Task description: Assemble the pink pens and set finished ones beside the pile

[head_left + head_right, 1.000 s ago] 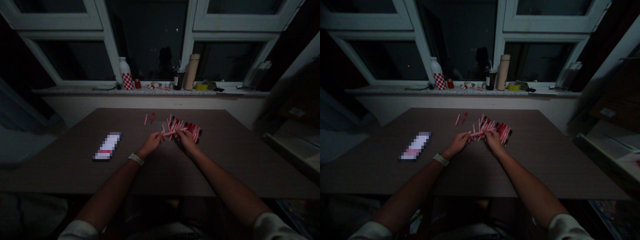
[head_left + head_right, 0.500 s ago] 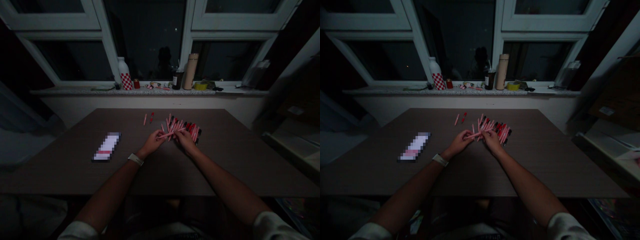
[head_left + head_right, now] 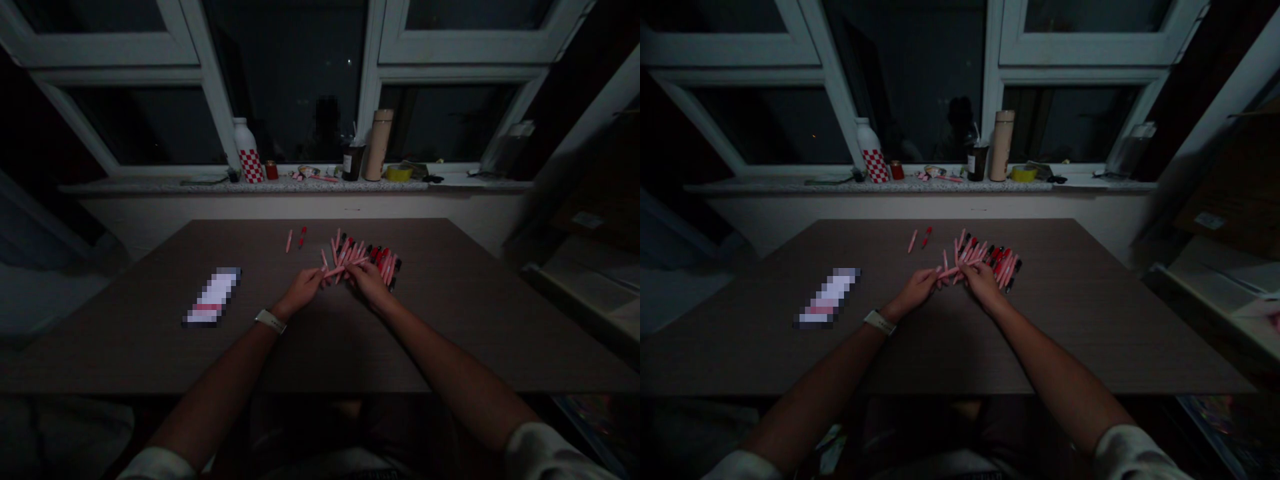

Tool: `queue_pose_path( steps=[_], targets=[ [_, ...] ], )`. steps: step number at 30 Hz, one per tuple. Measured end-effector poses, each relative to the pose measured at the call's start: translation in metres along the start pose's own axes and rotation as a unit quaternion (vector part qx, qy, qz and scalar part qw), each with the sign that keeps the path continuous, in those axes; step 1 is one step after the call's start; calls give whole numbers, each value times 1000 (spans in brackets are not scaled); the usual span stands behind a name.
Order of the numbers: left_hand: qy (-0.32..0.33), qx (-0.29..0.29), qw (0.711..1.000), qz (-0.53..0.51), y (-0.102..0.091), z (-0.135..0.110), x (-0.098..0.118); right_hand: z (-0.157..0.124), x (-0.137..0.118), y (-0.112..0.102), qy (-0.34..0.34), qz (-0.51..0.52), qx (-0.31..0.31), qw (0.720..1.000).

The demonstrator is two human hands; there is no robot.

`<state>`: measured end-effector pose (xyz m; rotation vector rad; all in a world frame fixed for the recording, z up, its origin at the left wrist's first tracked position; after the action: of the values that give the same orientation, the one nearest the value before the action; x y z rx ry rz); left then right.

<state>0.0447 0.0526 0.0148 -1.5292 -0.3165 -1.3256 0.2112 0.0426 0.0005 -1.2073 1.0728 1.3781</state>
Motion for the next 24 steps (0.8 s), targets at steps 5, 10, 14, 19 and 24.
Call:
queue_pose_path(
  steps=[5,10,14,19,24],
  targets=[
    [7,5,1000,-12,1,-1,4,1,2,0,-1,2,-5,1000],
    [22,4,1000,1,2,-1,7,0,-1,3,0,10,-16,1000],
    [22,-1,1000,5,2,0,6,-1,-2,3,0,13,-8,1000],
    [33,-19,999,16,3,1,7,0,-1,4,-2,7,-14,1000],
    [7,-18,1000,-13,5,0,5,0,-2,5,2,16,-17,1000]
  ],
)
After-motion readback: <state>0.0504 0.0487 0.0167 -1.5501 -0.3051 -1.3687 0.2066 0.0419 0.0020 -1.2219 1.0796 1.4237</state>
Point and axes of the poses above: each hand's wrist, its own z-axis towards the middle knuckle, its own y-axis out of the palm, x = y × z, the point moved 8 cm from there along z, towards the middle knuckle, and after that the axes turned 13 degrees about -x, right-handed, at the moved point
